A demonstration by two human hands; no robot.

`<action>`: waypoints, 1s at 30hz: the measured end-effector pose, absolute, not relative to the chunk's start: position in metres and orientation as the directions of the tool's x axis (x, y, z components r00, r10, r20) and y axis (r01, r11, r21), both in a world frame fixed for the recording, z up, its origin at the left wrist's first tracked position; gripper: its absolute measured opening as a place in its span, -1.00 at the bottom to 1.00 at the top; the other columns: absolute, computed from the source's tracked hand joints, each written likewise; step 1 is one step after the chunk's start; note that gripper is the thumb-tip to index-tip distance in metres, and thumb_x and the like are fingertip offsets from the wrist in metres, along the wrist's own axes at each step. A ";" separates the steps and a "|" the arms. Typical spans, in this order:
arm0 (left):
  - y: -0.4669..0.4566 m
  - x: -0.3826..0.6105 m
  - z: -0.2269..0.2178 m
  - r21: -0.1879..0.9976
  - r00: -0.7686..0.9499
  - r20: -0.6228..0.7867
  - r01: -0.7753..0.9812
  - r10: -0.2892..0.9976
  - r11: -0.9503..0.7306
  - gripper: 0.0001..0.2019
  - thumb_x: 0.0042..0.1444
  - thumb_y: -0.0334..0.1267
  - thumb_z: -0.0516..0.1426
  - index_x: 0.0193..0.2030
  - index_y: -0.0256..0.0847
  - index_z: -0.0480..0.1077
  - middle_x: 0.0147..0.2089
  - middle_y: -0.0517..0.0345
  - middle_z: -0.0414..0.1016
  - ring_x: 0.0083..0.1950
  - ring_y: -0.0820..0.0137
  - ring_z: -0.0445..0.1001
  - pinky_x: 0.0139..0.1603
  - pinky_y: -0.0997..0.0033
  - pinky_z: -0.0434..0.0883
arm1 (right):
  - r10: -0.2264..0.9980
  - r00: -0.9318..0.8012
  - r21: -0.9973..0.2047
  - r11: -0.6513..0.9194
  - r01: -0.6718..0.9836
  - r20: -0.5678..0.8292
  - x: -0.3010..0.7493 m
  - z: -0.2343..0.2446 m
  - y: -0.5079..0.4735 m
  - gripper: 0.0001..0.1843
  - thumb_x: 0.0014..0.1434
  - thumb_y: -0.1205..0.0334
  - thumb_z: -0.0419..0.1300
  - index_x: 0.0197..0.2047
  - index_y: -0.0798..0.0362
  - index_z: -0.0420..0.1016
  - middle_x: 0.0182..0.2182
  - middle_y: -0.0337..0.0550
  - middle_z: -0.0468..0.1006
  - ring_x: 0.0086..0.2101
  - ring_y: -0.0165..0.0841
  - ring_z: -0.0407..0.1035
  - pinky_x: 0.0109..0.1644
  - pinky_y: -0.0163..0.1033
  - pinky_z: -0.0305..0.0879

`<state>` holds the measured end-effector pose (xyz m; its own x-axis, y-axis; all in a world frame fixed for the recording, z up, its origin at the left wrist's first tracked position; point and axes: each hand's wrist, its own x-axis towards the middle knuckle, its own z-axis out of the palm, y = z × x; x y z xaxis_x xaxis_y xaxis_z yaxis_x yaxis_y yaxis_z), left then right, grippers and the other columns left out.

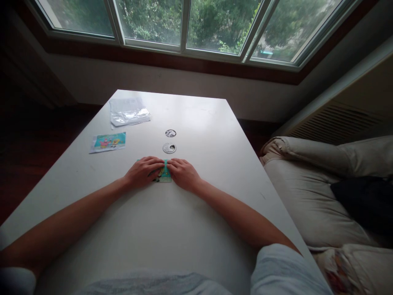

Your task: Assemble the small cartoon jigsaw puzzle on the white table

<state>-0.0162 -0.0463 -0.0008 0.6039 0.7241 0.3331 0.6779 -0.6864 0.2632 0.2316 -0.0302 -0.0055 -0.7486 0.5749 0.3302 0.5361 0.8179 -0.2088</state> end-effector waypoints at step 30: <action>-0.013 -0.077 -0.018 0.199 -0.074 0.361 0.980 0.929 0.001 -0.60 0.30 -0.13 0.04 0.22 -0.16 0.38 0.31 -0.11 0.36 0.30 0.05 0.30 0.35 -0.04 0.17 | 0.880 -0.347 -0.189 0.420 0.888 0.326 0.342 -0.025 0.037 -0.60 0.32 0.22 0.04 0.16 0.08 0.45 0.25 0.06 0.42 0.26 -0.13 0.24 0.34 -0.02 0.13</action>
